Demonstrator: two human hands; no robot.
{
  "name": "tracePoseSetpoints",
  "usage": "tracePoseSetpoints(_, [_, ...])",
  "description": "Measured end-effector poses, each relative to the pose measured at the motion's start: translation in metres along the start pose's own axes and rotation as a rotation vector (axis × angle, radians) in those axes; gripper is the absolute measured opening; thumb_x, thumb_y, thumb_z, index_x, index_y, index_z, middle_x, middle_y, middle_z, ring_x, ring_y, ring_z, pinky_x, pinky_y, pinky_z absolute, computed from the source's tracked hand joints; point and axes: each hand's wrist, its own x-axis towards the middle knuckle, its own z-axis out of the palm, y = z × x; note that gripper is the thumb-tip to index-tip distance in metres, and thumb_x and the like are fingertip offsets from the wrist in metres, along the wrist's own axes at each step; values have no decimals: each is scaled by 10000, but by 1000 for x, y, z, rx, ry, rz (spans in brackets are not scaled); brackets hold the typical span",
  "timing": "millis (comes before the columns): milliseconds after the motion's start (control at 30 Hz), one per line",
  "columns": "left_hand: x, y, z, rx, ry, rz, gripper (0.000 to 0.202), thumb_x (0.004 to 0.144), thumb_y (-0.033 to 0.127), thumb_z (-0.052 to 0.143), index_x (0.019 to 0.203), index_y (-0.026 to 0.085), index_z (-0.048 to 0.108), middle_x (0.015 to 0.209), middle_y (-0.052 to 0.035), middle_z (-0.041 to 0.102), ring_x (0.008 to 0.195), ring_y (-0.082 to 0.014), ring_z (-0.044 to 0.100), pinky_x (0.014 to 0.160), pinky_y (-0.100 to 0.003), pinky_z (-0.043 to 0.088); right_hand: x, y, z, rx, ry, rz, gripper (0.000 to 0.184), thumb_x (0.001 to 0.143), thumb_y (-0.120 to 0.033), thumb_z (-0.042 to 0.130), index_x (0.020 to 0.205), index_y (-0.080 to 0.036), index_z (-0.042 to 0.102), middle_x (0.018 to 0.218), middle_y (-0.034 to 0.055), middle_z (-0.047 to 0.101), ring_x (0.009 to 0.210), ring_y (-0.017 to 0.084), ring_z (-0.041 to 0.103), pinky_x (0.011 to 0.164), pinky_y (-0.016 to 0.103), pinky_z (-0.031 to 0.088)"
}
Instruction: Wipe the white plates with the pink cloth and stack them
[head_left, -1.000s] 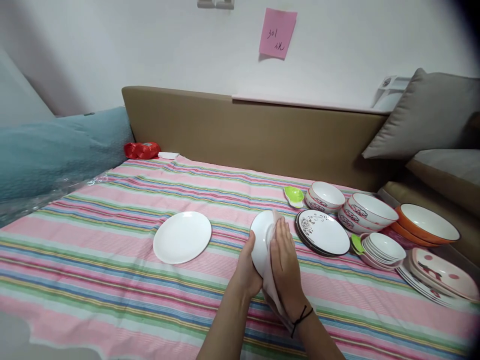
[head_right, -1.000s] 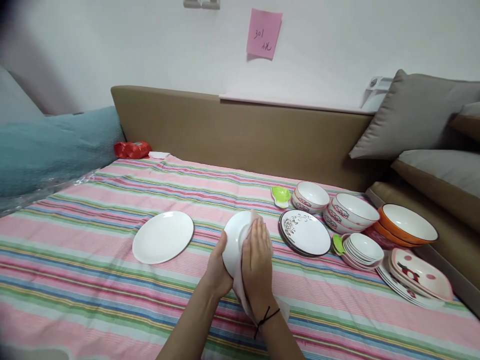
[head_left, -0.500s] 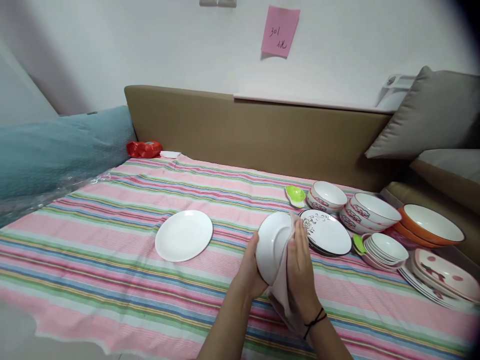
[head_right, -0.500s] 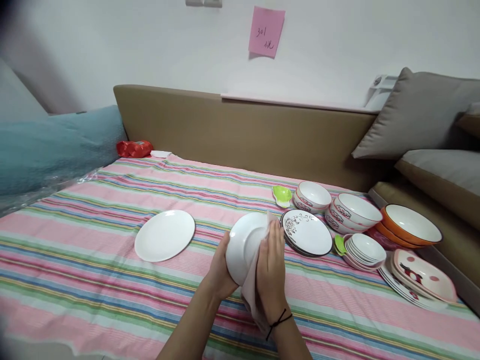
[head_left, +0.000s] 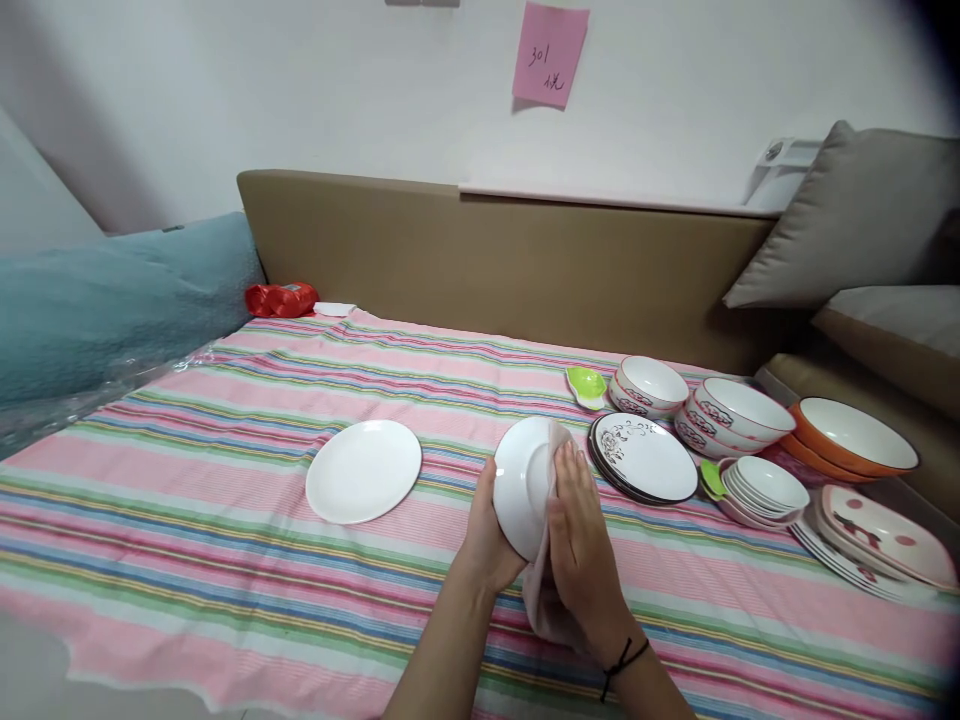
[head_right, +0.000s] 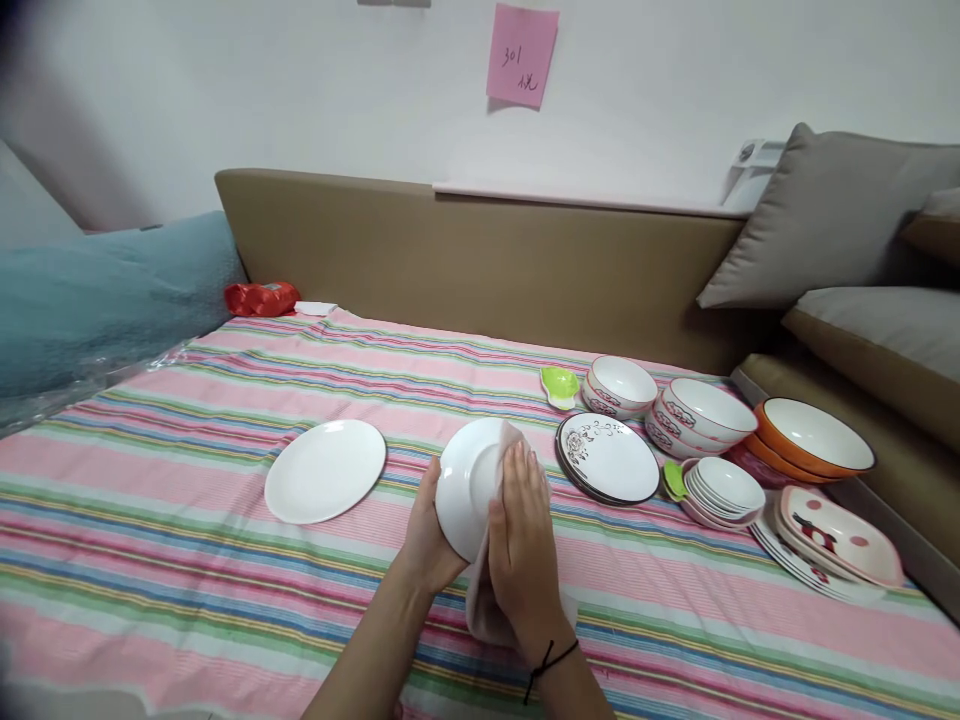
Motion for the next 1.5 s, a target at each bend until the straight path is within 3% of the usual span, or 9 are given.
tracePoseSetpoints(233, [4, 1, -4, -52, 117, 174, 617, 878, 561, 431, 1179, 59, 628, 1053, -153, 717, 1148, -278, 595, 1054, -370, 398, -6, -3, -9, 130, -270, -161, 541, 978, -245, 294, 1509, -276, 195, 1561, -11, 234, 1440, 220, 196, 1181, 481, 218])
tracePoseSetpoints(433, [2, -7, 2, 53, 89, 63, 536, 888, 513, 463, 1164, 91, 644, 1066, -128, 716, 1160, -261, 588, 1071, -348, 373, 4, 2, 2, 123, -86, -6, 593, 990, -285, 284, 1527, -231, 39, 1595, 24, 31, 1460, 259, 54, 1177, 555, 150])
tracePoseSetpoints(567, [5, -10, -3, 11, 123, 60, 561, 871, 554, 466, 1087, 77, 669, 1013, -135, 721, 1113, -267, 614, 1064, -355, 377, 3, -6, -2, 130, -220, -187, 562, 982, -262, 299, 1521, -248, 140, 1582, 2, 155, 1455, 247, 115, 1186, 513, 173])
tracePoseSetpoints(733, [6, 6, -6, -61, 110, 78, 718, 815, 679, 432, 1011, 36, 681, 896, -172, 722, 1069, -317, 629, 1040, -420, 395, -15, -12, -7, -10, -325, -329, 561, 960, -217, 330, 1507, -255, 211, 1550, -18, 267, 1452, 240, 132, 1167, 472, 241])
tracePoseSetpoints(867, [3, 16, -3, -97, 29, 167, 675, 856, 644, 383, 1148, 98, 652, 1045, -144, 718, 1120, -292, 609, 1046, -413, 388, -22, -11, 2, -45, -154, -211, 584, 963, -224, 327, 1520, -246, 153, 1571, 19, 204, 1454, 269, 111, 1163, 532, 205])
tracePoseSetpoints(1033, [-4, 11, -3, 16, 12, 69, 675, 857, 642, 390, 1270, 145, 587, 1127, -123, 701, 1200, -301, 556, 1052, -439, 379, -12, 10, 8, 208, 74, 159, 562, 999, -313, 247, 1525, -263, 55, 1597, 24, 47, 1461, 248, 45, 1173, 555, 131])
tracePoseSetpoints(1200, [-9, -9, -3, 260, 70, -58, 576, 866, 539, 497, 1249, 122, 606, 1121, -121, 705, 1212, -282, 548, 1071, -382, 365, 12, 31, 4, 463, 143, 349, 525, 1006, -403, 158, 1499, -234, 221, 1566, 43, 219, 1441, 208, 184, 1183, 507, 143])
tracePoseSetpoints(1367, [-5, -20, 1, 241, 60, -63, 587, 876, 571, 461, 1231, 128, 612, 1179, -114, 675, 1247, -264, 515, 1093, -355, 332, 27, 6, -1, 319, 10, 55, 492, 1001, -345, 164, 1401, -238, 429, 1475, 22, 404, 1409, 207, 263, 1179, 512, 173])
tracePoseSetpoints(1500, [0, -15, -3, 48, 84, 30, 690, 842, 692, 366, 1172, 148, 633, 1173, -99, 664, 1201, -224, 549, 1063, -307, 360, 22, -18, 0, 232, -168, -174, 461, 980, -272, 237, 1386, -237, 453, 1442, 12, 453, 1408, 215, 272, 1169, 495, 236])
